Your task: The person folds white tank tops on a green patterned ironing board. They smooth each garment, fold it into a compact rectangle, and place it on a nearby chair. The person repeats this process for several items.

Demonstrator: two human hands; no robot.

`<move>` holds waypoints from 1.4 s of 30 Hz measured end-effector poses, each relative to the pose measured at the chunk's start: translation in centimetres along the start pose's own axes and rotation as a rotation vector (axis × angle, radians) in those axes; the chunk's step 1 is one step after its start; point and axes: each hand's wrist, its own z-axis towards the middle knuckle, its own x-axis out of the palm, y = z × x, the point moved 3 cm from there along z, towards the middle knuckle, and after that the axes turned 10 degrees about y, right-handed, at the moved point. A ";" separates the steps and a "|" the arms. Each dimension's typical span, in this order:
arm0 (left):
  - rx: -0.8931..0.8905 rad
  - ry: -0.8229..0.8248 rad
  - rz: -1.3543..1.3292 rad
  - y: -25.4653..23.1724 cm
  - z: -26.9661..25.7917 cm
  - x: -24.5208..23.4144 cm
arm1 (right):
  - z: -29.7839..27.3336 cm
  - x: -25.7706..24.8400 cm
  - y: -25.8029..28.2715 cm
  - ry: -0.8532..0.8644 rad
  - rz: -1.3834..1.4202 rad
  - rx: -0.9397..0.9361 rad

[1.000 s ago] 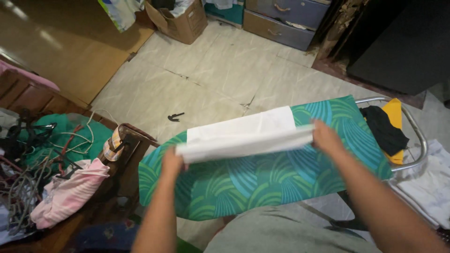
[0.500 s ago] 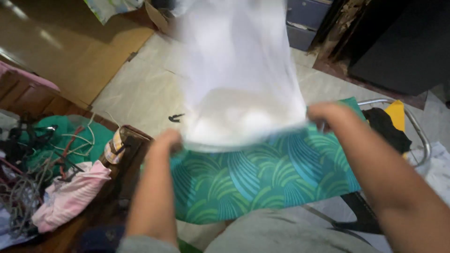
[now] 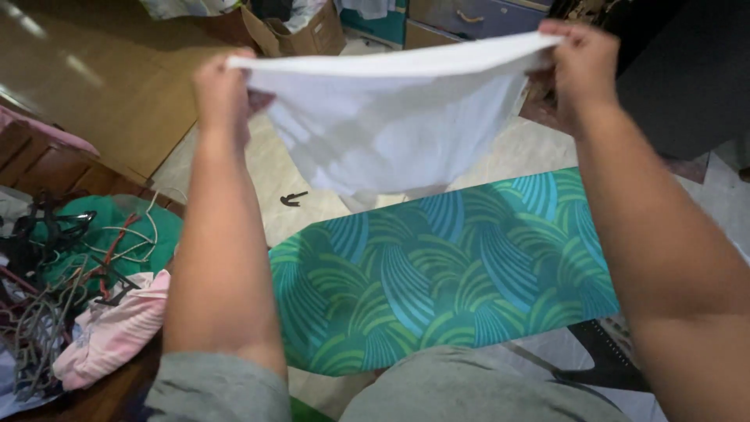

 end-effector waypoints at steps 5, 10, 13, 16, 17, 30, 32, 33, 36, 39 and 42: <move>0.052 -0.061 0.072 -2.9 -0.2 1.3 | -0.6 -0.2 3.6 0.025 0.048 -0.090; -0.032 -0.088 0.076 -1.8 -0.8 0.8 | 0.5 -0.5 1.3 0.058 0.209 -0.056; -0.053 -0.048 0.059 -1.1 0.0 0.4 | 0.8 -0.6 1.9 0.079 0.170 -0.113; -0.034 0.008 0.118 -1.3 0.3 0.0 | 0.0 -0.7 3.6 0.033 -0.114 -0.149; -0.011 0.039 0.178 -1.6 0.3 -0.1 | -0.4 -0.7 4.4 -0.008 -0.355 -0.161; -0.061 -0.113 0.234 -3.1 -0.8 -1.3 | -0.6 -0.5 4.1 0.075 -0.036 0.002; -0.118 -0.160 0.097 -2.2 -0.8 -2.1 | -0.9 0.2 4.4 0.161 -0.031 0.030; -0.114 -0.162 0.093 -2.9 -1.1 -2.5 | -2.0 0.6 6.2 0.162 -0.034 0.025; -0.008 -0.407 -0.004 -5.9 -3.2 -4.5 | -5.6 2.0 7.1 0.248 0.200 0.112; 0.341 -0.493 0.058 -10.2 -5.0 -7.0 | -9.1 3.7 4.6 0.520 -0.067 -0.112; 0.421 -0.372 0.132 -12.3 -1.6 -8.9 | -15.6 4.5 3.6 0.524 -0.354 -0.043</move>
